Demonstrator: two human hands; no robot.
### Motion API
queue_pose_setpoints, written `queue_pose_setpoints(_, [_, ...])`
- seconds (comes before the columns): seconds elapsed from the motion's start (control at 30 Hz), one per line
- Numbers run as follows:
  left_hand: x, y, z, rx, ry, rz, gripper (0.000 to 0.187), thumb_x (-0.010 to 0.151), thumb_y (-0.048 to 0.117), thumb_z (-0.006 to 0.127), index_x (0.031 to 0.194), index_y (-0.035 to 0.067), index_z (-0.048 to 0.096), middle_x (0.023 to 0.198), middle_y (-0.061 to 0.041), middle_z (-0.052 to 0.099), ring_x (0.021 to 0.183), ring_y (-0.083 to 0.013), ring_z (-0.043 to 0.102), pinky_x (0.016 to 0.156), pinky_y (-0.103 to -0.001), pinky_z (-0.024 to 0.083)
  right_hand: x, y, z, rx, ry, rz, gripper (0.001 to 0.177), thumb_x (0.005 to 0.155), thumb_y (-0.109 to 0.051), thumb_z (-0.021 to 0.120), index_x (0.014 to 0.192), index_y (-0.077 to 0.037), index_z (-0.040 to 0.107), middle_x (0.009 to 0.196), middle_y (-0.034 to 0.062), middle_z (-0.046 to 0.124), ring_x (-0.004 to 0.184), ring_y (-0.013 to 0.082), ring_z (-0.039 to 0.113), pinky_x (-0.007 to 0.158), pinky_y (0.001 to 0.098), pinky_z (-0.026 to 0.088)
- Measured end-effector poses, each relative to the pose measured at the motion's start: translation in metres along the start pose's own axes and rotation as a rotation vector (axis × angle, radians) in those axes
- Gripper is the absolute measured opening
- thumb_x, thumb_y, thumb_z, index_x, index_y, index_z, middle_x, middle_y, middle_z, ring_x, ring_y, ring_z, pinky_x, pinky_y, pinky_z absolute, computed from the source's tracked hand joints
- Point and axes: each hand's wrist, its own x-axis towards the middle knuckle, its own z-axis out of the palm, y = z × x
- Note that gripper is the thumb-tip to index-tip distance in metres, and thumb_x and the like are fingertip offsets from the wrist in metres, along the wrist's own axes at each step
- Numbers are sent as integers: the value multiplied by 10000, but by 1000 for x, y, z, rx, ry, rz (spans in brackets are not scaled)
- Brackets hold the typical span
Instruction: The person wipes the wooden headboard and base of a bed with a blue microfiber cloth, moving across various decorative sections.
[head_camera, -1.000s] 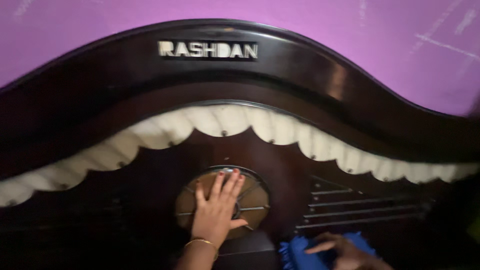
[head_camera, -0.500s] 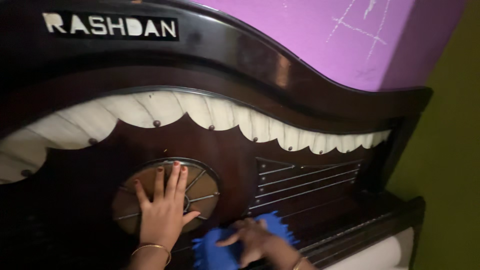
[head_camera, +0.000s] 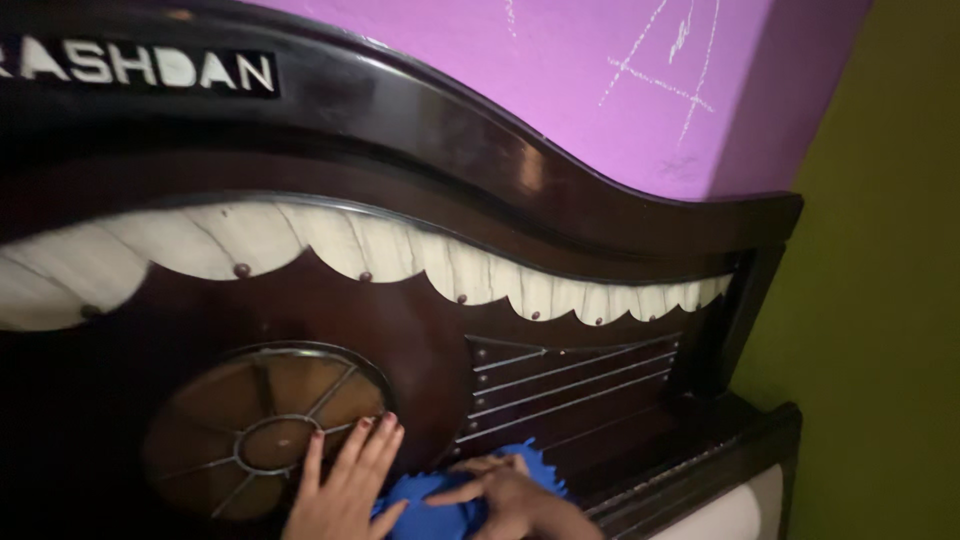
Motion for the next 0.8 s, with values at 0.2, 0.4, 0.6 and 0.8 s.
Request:
queue_pose_setpoints(0.2, [-8, 58, 60, -193, 156, -50, 962, 821, 800, 375, 1493, 113, 347, 1613, -49, 276, 1476, -210, 231, 1121, -737, 108, -36, 101, -21, 106, 127, 82, 797, 553, -283, 839, 1284, -550, 667, 1679, -68, 359, 1566, 218, 230, 1282, 475, 86])
queue_pose_setpoints(0.4, [-35, 73, 140, -66, 263, -193, 849, 951, 780, 275, 1471, 141, 483, 1565, -39, 436, 1471, -228, 327, 1162, -723, 133, -67, 170, -42, 99, 162, 422, 792, 551, -208, 852, 1237, -572, 701, 1708, -103, 239, 1615, 193, 94, 1252, 615, -33])
queue_pose_setpoints(0.6, [-52, 45, 202, 295, 279, 29, 685, 1021, 659, 285, 1504, 244, 538, 1559, -63, 520, 1464, -293, 359, 1127, -780, 141, -68, 153, -49, 95, 150, 407, 761, 596, -184, 845, 1237, -567, 698, 1705, -83, 245, 1594, 228, 118, 1250, 641, -21])
queue_pose_setpoints(0.8, [-35, 72, 149, -62, 241, -150, 841, 937, 781, 289, 1407, 140, 566, 1540, -90, 471, 1476, -294, 318, 1098, -792, 111, -74, 177, -42, -167, 302, 291, 761, 636, -48, 753, 1277, -455, 701, 1524, 75, 489, 1321, 305, 556, 1118, 380, 471])
